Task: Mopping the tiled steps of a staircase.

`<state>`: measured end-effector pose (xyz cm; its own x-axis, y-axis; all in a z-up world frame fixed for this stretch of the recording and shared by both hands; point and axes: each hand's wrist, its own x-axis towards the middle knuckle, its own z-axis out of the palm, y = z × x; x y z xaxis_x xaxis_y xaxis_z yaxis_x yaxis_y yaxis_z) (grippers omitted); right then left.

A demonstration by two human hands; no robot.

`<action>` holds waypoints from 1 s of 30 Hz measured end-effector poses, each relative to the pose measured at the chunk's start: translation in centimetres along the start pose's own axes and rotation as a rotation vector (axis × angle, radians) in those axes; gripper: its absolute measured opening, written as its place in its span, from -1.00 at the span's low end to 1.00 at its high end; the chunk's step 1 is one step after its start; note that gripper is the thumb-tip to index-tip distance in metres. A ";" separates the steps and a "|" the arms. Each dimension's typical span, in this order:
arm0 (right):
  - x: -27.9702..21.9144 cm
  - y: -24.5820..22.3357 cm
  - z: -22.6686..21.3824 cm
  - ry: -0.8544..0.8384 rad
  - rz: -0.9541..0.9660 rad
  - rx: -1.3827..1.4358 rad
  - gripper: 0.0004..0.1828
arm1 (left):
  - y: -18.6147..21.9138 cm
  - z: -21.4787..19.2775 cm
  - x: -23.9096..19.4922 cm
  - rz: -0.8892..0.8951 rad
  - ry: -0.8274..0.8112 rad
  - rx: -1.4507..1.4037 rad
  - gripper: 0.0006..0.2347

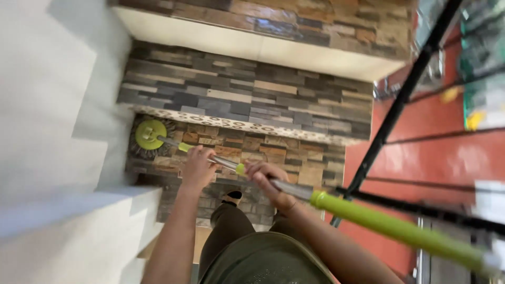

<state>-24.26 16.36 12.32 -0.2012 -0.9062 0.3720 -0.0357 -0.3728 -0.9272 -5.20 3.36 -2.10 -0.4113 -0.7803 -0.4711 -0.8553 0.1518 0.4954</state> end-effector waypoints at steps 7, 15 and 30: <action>-5.7 -1.8 -3.3 0.401 0.154 -0.032 -0.64 | 3.0 7.4 2.3 0.230 0.275 -0.063 -0.84; -13.6 -18.7 -10.1 0.773 -0.089 -0.127 -0.70 | 24.2 12.9 -8.0 0.867 -0.072 -0.124 -0.86; -21.5 -22.3 -13.1 1.400 -0.203 -0.398 -0.52 | 40.5 21.3 -11.3 1.292 -0.603 0.208 -0.92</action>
<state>-31.97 46.74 24.42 -0.9152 0.1691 0.3657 -0.3934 -0.1788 -0.9018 -41.90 31.26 7.78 -0.9425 0.3317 -0.0406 0.2036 0.6664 0.7172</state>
